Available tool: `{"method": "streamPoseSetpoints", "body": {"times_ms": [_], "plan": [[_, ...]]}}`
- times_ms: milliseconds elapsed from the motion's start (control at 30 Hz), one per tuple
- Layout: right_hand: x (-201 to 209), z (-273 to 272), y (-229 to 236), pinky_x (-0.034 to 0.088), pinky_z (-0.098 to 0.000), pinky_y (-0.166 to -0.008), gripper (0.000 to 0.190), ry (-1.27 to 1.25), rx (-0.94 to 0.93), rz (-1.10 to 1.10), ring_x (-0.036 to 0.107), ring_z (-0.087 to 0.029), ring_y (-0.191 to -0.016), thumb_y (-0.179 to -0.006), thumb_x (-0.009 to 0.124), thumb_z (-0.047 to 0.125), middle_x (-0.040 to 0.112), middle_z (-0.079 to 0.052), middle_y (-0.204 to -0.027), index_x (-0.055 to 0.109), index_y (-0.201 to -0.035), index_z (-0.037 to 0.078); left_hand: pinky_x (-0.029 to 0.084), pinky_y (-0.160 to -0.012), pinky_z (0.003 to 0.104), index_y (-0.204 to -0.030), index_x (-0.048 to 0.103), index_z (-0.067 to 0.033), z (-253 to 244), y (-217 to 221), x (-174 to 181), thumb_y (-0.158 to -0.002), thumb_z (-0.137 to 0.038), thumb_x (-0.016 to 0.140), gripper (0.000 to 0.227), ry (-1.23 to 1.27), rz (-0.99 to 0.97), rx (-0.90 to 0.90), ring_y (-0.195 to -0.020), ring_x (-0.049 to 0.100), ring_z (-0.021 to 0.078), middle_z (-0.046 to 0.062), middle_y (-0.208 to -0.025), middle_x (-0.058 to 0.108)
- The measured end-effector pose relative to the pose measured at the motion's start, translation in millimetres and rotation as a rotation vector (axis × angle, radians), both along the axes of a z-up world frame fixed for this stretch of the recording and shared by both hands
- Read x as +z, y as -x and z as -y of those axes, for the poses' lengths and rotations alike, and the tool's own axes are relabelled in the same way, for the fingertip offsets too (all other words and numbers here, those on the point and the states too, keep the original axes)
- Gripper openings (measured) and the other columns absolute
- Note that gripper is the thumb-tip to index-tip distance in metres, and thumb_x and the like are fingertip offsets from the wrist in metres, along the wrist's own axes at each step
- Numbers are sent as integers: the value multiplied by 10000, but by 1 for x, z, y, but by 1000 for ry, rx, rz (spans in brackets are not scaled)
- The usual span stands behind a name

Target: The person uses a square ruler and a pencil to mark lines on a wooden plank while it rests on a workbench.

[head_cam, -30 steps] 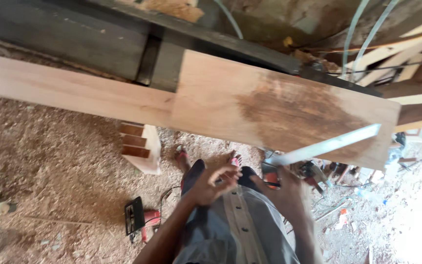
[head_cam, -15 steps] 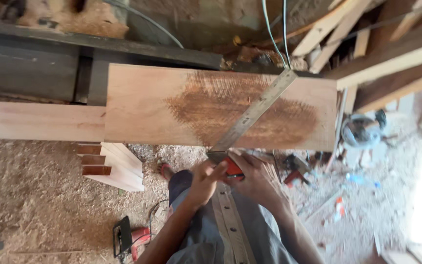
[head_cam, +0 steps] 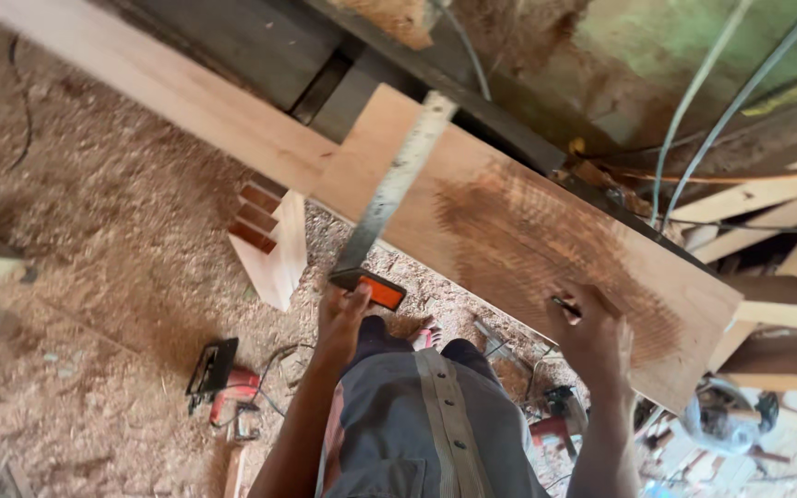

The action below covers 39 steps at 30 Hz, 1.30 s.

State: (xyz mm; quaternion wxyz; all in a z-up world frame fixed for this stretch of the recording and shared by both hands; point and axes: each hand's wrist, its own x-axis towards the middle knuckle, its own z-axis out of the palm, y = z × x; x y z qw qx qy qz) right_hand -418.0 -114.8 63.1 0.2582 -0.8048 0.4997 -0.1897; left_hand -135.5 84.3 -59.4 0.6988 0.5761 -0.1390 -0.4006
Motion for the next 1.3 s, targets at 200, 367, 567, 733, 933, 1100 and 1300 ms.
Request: {"method": "streamPoseSetpoints", "body": {"times_ms": [200, 367, 567, 733, 933, 1100, 1300], "plan": [[5, -5, -36, 641, -323, -741, 215, -80, 232, 209, 764, -216, -915, -946, 706, 171, 762, -137, -1048, 720, -1111, 34, 430, -669, 241, -1218, 619, -52, 34, 35, 48, -992, -178, 637, 259, 106, -23, -220, -781, 501, 77, 22, -1109, 698], [-18, -42, -28, 578, -308, -683, 127, -184, 148, 449, 703, -180, -789, -969, 635, 81, 726, -95, -897, 702, -1038, -3, 475, -757, 279, -1038, 509, -78, 72, 70, 96, -950, -98, 746, 253, 327, 306, -564, -905, 561, 126, 67, -1130, 623], [-75, -84, 21, 354, -228, -520, 265, -491, -590, 956, 461, -57, -607, -1127, 617, 224, 561, -4, -744, 663, -971, 15, 521, -831, 417, -916, 516, -43, 116, 115, 111, -833, -76, 793, 291, 411, 725, -926, -961, 621, 356, 157, -1063, 588], [-92, -112, 66, 243, -232, -421, 358, -740, -961, 1218, 363, -40, -463, -1034, 563, 351, 665, 8, -716, 723, -916, 53, 505, -884, 457, -984, 584, -40, 144, 168, 79, -818, -92, 780, 262, 388, 942, -1174, -1042, 610, 381, 155, -1074, 590], [-114, -118, 90, 261, -207, -470, 264, -516, -928, 1242, 369, 20, -554, -1050, 660, 308, 657, 48, -812, 751, -1070, 61, 499, -970, 492, -1054, 615, -84, 155, 229, 41, -803, -152, 796, 317, 498, 1344, -1216, -1127, 606, 332, 86, -1165, 600], [-133, -115, 93, 224, -200, -421, 260, -564, -1034, 1333, 314, 23, -472, -968, 656, 326, 720, 70, -808, 752, -1076, 111, 418, -980, 533, -1177, 644, -141, 179, 232, 39, -738, -302, 881, 524, 487, 1559, -1280, -1187, 552, 339, 107, -1254, 557], [-134, -112, 96, 231, -199, -430, 286, -629, -941, 1378, 350, 22, -493, -999, 695, 355, 662, 74, -767, 725, -1072, 80, 211, -1224, 595, -1449, 553, -176, 222, 218, 50, -650, -525, 855, 923, 670, 1593, -1480, -1496, 295, 394, 160, -1627, 336]]}}
